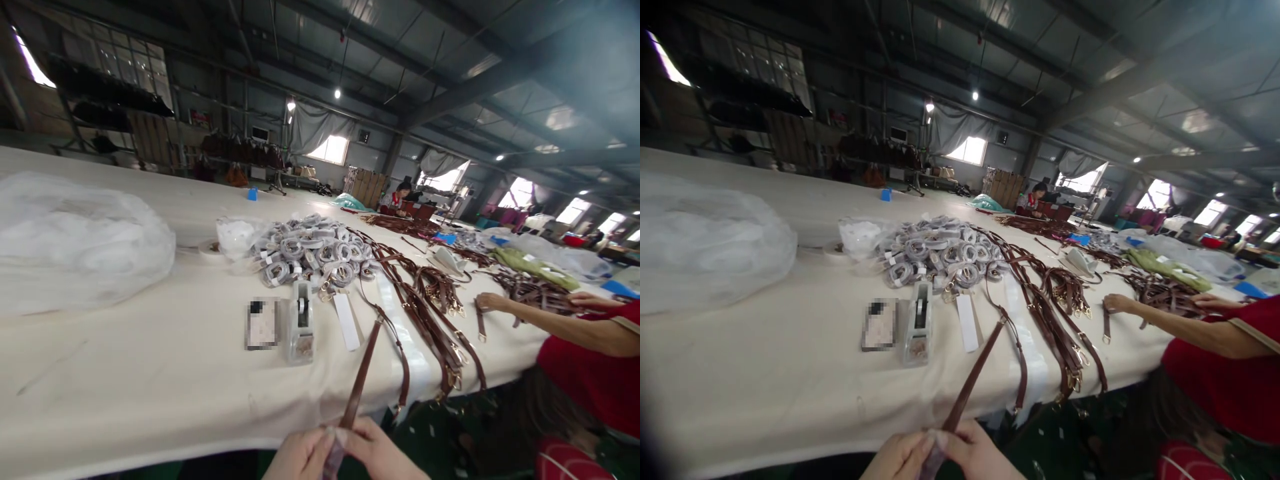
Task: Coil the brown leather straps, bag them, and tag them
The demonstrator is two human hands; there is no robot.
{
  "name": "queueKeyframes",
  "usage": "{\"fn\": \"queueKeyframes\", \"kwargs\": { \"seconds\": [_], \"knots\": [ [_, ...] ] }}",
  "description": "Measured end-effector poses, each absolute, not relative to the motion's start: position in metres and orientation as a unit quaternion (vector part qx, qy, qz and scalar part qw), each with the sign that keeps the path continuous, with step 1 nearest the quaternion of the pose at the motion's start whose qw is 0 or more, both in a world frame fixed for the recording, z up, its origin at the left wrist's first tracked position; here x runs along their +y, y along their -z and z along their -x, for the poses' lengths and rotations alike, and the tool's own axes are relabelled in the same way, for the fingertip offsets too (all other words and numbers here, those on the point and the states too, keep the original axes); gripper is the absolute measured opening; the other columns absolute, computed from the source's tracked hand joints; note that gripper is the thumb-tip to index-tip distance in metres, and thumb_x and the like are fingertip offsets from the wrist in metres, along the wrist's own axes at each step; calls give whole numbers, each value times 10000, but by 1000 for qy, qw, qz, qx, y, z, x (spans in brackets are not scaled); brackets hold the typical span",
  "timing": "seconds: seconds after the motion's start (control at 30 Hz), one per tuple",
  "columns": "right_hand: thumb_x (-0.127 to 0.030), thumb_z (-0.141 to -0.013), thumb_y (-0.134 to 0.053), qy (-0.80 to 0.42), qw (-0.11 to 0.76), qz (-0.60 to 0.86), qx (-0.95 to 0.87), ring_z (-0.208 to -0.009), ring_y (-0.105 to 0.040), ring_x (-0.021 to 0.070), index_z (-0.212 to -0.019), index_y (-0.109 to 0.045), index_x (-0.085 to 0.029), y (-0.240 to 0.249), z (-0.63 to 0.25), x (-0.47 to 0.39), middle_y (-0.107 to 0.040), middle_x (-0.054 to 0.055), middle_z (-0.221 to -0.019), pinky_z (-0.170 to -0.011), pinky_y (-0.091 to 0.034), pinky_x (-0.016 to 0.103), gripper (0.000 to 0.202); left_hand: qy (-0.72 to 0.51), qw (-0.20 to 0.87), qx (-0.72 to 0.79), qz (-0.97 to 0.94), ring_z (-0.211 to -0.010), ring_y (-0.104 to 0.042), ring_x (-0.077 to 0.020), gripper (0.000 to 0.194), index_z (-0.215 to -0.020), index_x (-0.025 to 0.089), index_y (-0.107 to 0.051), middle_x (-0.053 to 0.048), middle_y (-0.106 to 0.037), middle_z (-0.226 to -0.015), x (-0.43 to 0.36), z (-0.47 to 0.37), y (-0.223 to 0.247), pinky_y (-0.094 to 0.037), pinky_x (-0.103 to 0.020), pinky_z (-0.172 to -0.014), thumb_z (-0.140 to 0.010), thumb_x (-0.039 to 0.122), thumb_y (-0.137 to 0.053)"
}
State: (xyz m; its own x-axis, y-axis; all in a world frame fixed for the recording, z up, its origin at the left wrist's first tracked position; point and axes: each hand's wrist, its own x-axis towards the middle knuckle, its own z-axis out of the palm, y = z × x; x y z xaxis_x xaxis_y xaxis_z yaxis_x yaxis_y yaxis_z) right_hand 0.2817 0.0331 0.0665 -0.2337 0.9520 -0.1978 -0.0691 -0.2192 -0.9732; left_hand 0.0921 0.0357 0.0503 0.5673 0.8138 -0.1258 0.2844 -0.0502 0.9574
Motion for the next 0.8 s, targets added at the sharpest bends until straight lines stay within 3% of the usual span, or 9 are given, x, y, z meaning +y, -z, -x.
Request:
{"fn": "queueKeyframes", "kwargs": {
  "seconds": [0.07, 0.13, 0.23, 0.4, 0.5, 0.63, 0.8],
  "knots": [
    [-524, -755, -799, -652, 428, 454, -431, -811, -720, 278, -1000, -809, -206, -62, -278, 33, -786, 75, -870, -803, -553, 407, 402, -224, 586, 397, -670, -561, -553, -149, 790, -703, 183, -563, -27, -607, -609, 31, -92, -49, -395, -241, -548, -856, 847, -161],
    [-595, -774, -746, -622, 514, 468, -360, -839, -722, 268, -1014, -795, -193, -62, -285, 42, -787, 100, -913, -788, -559, 391, 471, -206, 607, 397, -656, -519, -553, -141, 777, -693, 180, -559, -20, -601, -579, 26, -91, -49, -381, -231, -515, -859, 842, -188],
    [-612, -763, -742, -585, 559, 481, -339, -849, -715, 236, -956, -796, -223, -64, -293, 51, -786, 76, -933, -802, -556, 352, 437, -209, 621, 411, -634, -534, -584, -150, 773, -703, 169, -585, -40, -655, -616, 21, -88, -53, -417, -236, -527, -851, 844, -238],
    [-545, -800, -737, -597, 502, 490, -390, -779, -718, 281, -856, -810, -152, -65, -282, 36, -782, 133, -851, -787, -563, 426, 404, -218, 610, 407, -644, -573, -637, -174, 769, -703, 148, -633, -78, -708, -652, 19, -81, -64, -463, -248, -568, -891, 793, -259],
    [-558, -817, -711, -543, 513, 515, -420, -828, -712, 294, -897, -809, -169, -75, -289, 33, -783, 113, -840, -860, -547, 465, 409, -210, 594, 384, -675, -585, -641, -170, 724, -709, 142, -659, -75, -715, -664, 18, -76, -71, -462, -241, -582, -943, 715, -282],
    [-476, -862, -698, -416, 516, 531, -527, -1035, -664, 300, -978, -806, -234, -109, -300, 35, -771, 89, -1018, -1000, -487, 454, 289, -260, 564, 364, -694, -621, -649, -168, 691, -719, 143, -686, -69, -714, -683, 25, -78, -89, -468, -240, -611, -988, 635, -281],
    [-292, -984, -530, -215, 399, 439, -775, -1138, -638, 273, -1167, -746, -273, -167, -284, 31, -706, 111, -1220, -989, -518, 430, 284, -368, 549, 314, -681, -674, -679, -175, 622, -739, 153, -669, -62, -709, -696, 51, -93, -139, -504, -246, -669, -1006, 583, -308]
  ]
}}
